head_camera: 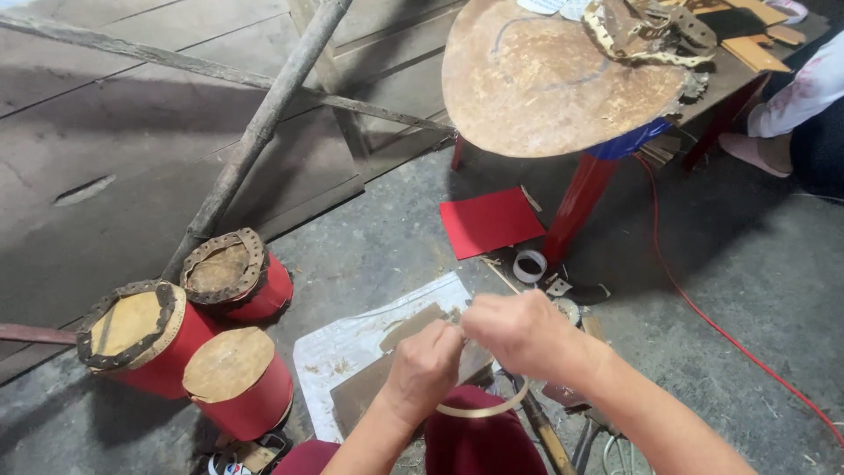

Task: Shaving thin strips of bamboo and wrapping them around a wooden drum frame to reinforce the rim.

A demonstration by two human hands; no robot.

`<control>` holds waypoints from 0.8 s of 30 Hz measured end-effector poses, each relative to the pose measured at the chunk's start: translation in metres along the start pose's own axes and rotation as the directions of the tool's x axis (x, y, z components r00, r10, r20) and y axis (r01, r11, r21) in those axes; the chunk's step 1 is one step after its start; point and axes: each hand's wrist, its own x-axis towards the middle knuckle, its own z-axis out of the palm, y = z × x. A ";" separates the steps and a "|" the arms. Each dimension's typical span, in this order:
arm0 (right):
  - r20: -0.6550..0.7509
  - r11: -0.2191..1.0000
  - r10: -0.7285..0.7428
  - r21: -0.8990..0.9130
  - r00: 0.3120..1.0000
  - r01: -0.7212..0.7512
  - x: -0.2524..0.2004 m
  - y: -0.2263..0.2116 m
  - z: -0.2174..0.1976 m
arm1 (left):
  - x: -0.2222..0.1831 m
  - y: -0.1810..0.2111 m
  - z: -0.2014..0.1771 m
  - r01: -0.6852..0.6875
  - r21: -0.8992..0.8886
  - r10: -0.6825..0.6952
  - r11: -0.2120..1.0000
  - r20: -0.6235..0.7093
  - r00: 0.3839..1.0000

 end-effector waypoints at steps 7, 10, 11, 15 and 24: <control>0.053 0.999 -0.030 -0.016 0.998 0.031 0.003 0.023 0.000 | 0.020 0.013 -0.017 -0.049 -0.127 0.048 0.991 -0.016 0.999; 0.171 0.987 0.108 0.099 0.979 -0.126 -0.001 0.060 0.017 | 0.026 0.015 -0.026 -0.076 -0.141 0.073 0.987 -0.024 0.997; 0.267 0.966 0.173 0.141 0.948 -0.217 -0.004 0.071 0.027 | 0.024 0.015 -0.030 -0.080 -0.155 0.076 0.985 -0.032 0.997; 0.625 0.789 0.262 0.300 0.735 -0.537 -0.021 0.056 0.060 | 0.012 0.008 -0.020 -0.103 -0.132 0.091 0.986 -0.091 0.992; 0.569 0.651 0.005 0.622 0.823 -0.434 -0.071 0.081 0.117 | 0.003 -0.001 -0.004 0.144 -0.596 -0.116 0.790 0.086 0.990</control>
